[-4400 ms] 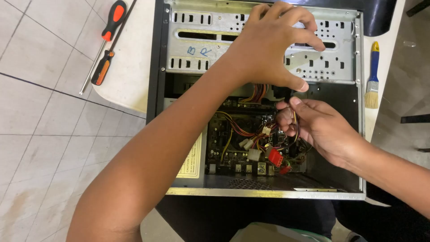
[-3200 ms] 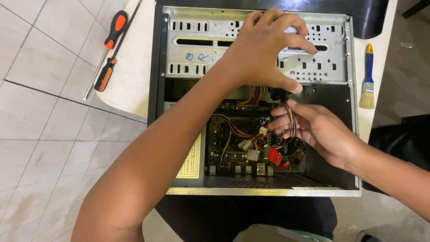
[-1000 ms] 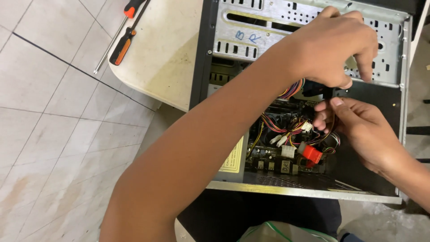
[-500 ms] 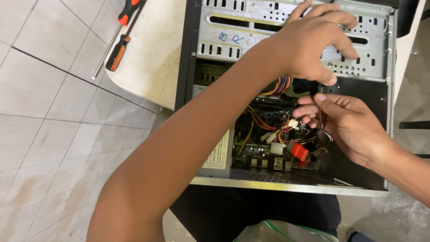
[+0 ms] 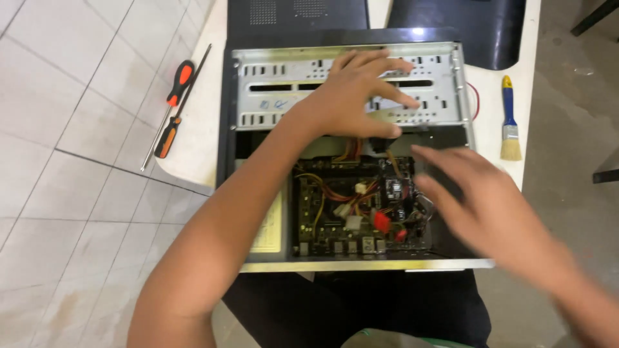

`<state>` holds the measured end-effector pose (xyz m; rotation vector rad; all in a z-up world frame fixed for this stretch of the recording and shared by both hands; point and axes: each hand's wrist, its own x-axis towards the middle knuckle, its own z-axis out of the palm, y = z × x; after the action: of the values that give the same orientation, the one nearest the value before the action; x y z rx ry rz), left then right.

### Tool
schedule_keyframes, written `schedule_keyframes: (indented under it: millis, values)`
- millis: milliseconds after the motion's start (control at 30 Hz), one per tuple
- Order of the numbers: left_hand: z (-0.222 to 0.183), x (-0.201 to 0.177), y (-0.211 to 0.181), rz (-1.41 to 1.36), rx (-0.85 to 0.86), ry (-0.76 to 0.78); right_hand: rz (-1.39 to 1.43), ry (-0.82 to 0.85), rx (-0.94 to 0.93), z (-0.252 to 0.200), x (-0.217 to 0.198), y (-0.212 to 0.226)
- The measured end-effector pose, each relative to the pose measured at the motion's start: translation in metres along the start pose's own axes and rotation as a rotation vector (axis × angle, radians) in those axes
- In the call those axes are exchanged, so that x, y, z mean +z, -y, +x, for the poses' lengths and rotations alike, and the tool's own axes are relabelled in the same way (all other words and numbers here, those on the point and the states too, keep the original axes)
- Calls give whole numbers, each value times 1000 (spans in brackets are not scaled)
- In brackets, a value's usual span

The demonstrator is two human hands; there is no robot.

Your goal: Disassembling a desktop computer by disconnecting internal power and data cables and using a screwdriver.

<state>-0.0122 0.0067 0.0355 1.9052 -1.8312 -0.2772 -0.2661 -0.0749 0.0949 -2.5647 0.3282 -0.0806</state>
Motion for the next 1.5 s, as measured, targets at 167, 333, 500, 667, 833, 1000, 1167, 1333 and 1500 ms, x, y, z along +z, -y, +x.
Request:
schedule_keyframes:
  millis: [167,333,500,667,833,1000,1167,1333,1500]
  values:
    - [3,-8,-17,-31,-16,-3,206,-238,-316,-61,41,-40]
    - [-6,-12,-70,118,19,-249,215,-292,-392,-65,43,-56]
    - [-28,14,-137,66,-344,-293,196,-179,-444,-64,46,-72]
    - [-26,31,-125,-117,-840,-141,169,-108,-389,-66,51,-76]
    - [-20,37,-119,-222,-939,-177,182,-106,-344,-69,52,-77]
    - [-13,36,-122,-134,-915,-179,210,-186,-393,-63,49,-76]
    - [-13,45,-119,-99,-794,-242,189,-133,-429,-65,60,-88]
    - [-19,48,-114,-50,-686,-294,174,-136,-385,-65,56,-81]
    - [-24,41,-116,6,-887,-139,198,-198,-379,-65,43,-71]
